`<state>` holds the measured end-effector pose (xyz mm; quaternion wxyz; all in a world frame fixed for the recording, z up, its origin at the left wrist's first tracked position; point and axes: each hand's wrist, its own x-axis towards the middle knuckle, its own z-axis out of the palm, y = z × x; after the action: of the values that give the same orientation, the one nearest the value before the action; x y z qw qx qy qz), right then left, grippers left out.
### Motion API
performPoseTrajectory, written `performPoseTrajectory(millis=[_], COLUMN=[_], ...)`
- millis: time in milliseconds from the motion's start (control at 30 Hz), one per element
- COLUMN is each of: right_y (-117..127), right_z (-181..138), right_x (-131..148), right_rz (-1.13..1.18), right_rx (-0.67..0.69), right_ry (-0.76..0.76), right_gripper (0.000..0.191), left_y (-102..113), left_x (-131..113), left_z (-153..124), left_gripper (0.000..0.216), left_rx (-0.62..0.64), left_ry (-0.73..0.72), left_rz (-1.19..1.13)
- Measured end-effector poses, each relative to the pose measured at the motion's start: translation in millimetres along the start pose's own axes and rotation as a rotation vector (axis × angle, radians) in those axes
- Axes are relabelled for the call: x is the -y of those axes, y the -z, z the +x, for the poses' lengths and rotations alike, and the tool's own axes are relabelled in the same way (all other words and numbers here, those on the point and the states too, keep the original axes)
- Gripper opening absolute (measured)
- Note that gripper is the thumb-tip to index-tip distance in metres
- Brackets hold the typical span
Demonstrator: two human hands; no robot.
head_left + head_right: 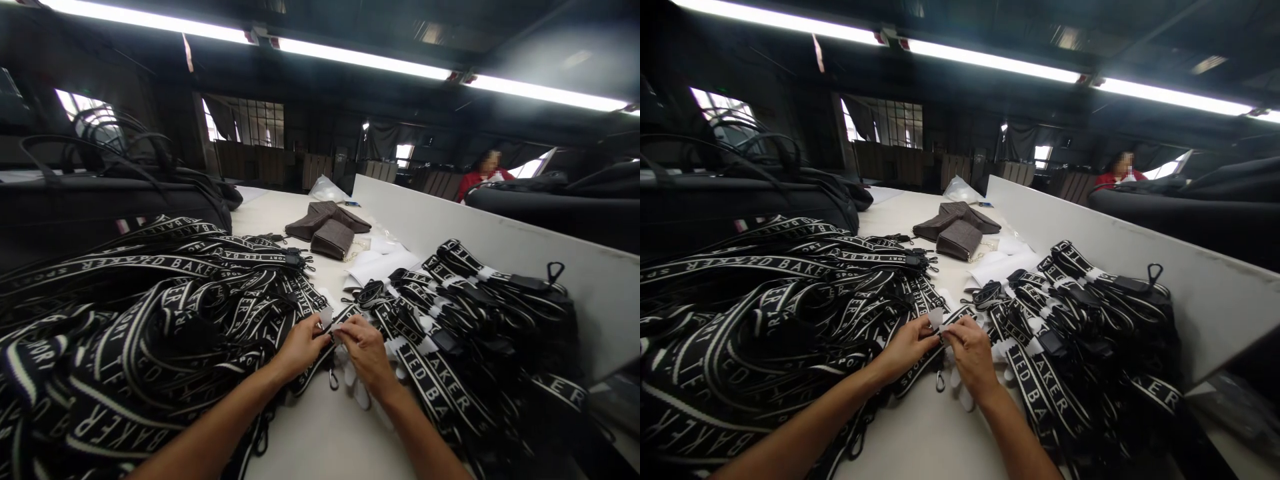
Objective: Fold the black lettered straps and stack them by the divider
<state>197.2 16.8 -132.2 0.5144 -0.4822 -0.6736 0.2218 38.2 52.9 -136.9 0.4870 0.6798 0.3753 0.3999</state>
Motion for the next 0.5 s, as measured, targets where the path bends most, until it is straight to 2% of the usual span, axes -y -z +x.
performPoseTrajectory(millis=[67, 133, 233, 333, 500], right_y=[-2, -5, -9, -11, -11], right_z=[0, 0, 1, 1, -3], right_x=[-2, -4, -7, -8, -3], right_rz=[0.043, 0.132, 0.256, 0.340, 0.253], right_rx=[-0.020, -0.026, -0.026, -0.030, 0.014], right_ry=[-0.007, -0.082, -0.241, -0.339, -0.243], right_gripper=[0.017, 0.017, 0.019, 0.022, 0.016], left_y=[-1, -1, -2, -4, -5], left_x=[0, -2, -5, -5, -6], left_z=[-1, -2, -2, -3, -6], left_gripper=[0.019, 0.011, 0.021, 0.015, 0.017], left_rx=[-0.035, -0.088, -0.154, -0.181, -0.212], left_ry=[-0.011, -0.047, -0.124, -0.178, -0.293], left_rz=[0.089, 0.223, 0.439, 0.517, 0.632])
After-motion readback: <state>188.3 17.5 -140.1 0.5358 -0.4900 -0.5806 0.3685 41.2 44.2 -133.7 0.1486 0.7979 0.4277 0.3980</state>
